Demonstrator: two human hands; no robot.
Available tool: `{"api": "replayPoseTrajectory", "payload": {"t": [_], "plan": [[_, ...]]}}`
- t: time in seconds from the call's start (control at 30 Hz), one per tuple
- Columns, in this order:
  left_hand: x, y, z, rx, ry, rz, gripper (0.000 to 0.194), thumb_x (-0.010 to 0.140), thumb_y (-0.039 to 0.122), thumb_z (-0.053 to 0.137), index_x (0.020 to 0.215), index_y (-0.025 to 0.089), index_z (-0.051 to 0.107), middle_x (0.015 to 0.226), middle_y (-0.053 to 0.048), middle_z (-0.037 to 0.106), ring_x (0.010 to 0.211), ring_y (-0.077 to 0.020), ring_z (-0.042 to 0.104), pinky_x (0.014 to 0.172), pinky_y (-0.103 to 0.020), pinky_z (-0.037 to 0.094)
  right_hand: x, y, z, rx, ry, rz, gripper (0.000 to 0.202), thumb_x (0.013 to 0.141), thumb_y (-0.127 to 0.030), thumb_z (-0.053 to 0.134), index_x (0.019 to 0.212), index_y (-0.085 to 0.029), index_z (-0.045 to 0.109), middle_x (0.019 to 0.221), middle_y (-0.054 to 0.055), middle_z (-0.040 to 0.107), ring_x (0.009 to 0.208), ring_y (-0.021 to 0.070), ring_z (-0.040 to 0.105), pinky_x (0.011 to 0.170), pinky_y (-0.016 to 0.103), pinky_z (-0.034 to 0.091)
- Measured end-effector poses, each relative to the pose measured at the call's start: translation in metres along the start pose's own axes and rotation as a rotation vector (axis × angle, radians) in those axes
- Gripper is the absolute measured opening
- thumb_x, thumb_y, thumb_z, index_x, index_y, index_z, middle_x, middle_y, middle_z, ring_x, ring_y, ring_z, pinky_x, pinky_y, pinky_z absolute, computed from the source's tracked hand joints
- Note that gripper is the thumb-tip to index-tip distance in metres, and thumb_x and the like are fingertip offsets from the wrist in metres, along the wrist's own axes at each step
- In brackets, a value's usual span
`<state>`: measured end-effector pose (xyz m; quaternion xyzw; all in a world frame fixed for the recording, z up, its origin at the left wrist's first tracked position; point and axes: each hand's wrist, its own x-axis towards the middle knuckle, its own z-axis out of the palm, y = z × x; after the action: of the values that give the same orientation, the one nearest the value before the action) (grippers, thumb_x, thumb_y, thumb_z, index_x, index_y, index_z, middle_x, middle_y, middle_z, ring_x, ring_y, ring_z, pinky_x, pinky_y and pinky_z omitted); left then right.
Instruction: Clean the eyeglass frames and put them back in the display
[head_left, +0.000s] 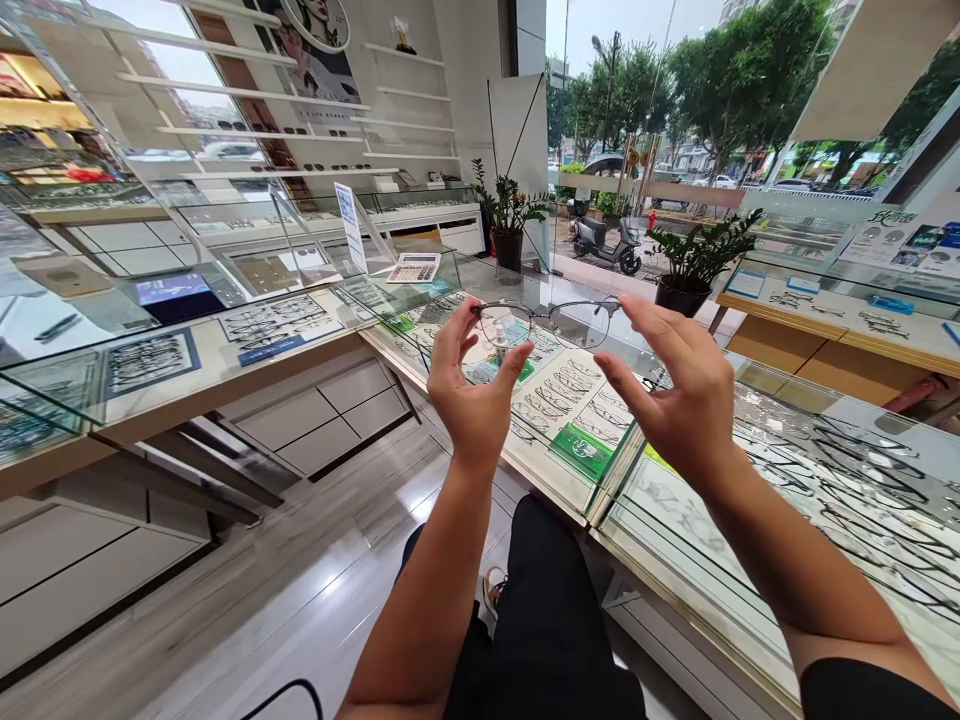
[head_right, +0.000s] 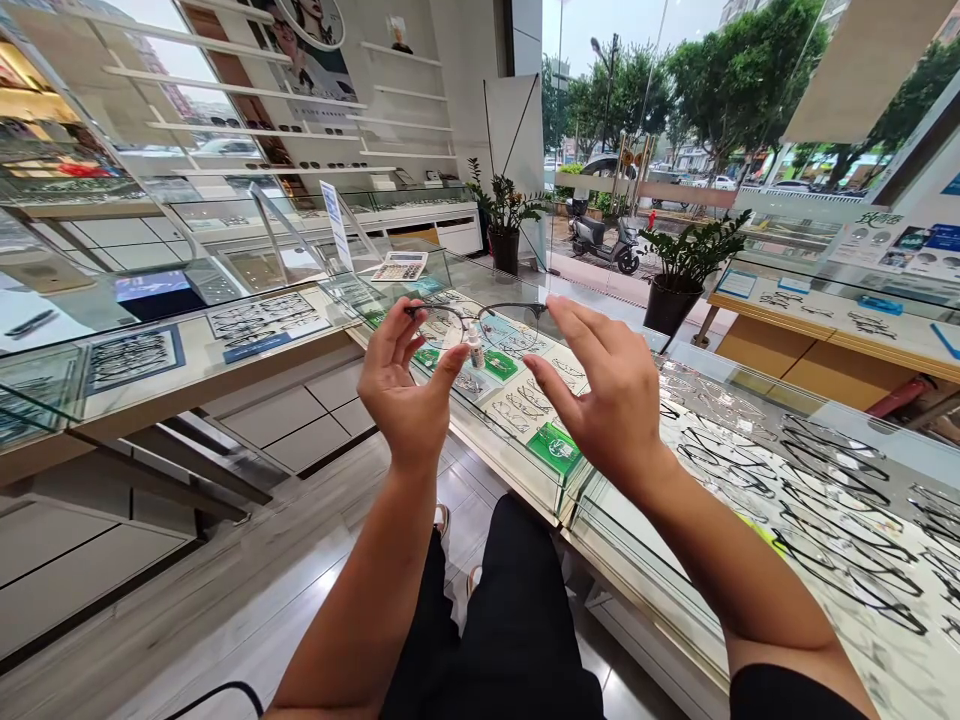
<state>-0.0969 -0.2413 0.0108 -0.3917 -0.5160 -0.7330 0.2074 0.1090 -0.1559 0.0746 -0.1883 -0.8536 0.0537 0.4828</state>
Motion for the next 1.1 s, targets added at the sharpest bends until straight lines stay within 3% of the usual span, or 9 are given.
{"api": "replayPoseTrajectory", "payload": {"t": [0.27, 0.47, 0.73, 0.9, 1.1], "plan": [[-0.006, -0.004, 0.002, 0.112, 0.058, 0.14, 0.074, 0.088, 0.05, 0.093, 0.152, 0.028, 0.065, 0.152, -0.012, 0.072, 0.14, -0.0304, 0.07, 0.12, -0.049, 0.057, 0.004, 0.014, 0.009, 0.338, 0.11, 0.155, 0.036, 0.103, -0.051, 0.073, 0.131, -0.03, 0.082, 0.128, 0.008, 0.084, 0.113, 0.0291, 0.08, 0.106, 0.052, 0.063], [-0.008, 0.0, 0.0, 0.171, 0.059, 0.241, 0.072, 0.088, 0.046, 0.093, 0.152, 0.028, 0.066, 0.146, -0.011, 0.075, 0.137, -0.0305, 0.072, 0.118, -0.051, 0.059, 0.012, 0.025, 0.017, 0.611, 0.12, 0.281, 0.029, 0.096, -0.051, 0.082, 0.11, -0.025, 0.086, 0.115, 0.008, 0.087, 0.104, 0.026, 0.082, 0.1, 0.047, 0.066], [-0.009, -0.001, 0.0, 0.121, 0.018, 0.193, 0.07, 0.089, 0.046, 0.092, 0.152, 0.028, 0.066, 0.146, -0.01, 0.076, 0.136, -0.0294, 0.074, 0.12, -0.051, 0.058, 0.017, 0.036, 0.022, 0.799, -0.001, 0.373, 0.037, 0.088, -0.059, 0.085, 0.106, -0.027, 0.081, 0.11, 0.005, 0.085, 0.089, 0.0211, 0.078, 0.092, 0.043, 0.067], [-0.009, 0.002, -0.001, 0.059, -0.004, 0.136, 0.071, 0.087, 0.041, 0.095, 0.151, 0.03, 0.068, 0.148, -0.009, 0.075, 0.14, -0.0279, 0.071, 0.123, -0.049, 0.056, 0.018, 0.036, 0.025, 0.89, 0.002, 0.434, 0.034, 0.084, -0.054, 0.087, 0.104, -0.028, 0.078, 0.105, 0.003, 0.083, 0.088, 0.0193, 0.076, 0.093, 0.041, 0.067], [-0.008, 0.003, -0.002, -0.025, -0.088, 0.013, 0.072, 0.09, 0.044, 0.092, 0.155, 0.034, 0.063, 0.157, -0.009, 0.07, 0.148, -0.0284, 0.066, 0.128, -0.049, 0.052, 0.018, 0.035, 0.026, 0.884, 0.022, 0.459, 0.038, 0.079, -0.057, 0.091, 0.098, -0.027, 0.078, 0.101, 0.003, 0.082, 0.088, 0.0198, 0.075, 0.092, 0.04, 0.066]]}}
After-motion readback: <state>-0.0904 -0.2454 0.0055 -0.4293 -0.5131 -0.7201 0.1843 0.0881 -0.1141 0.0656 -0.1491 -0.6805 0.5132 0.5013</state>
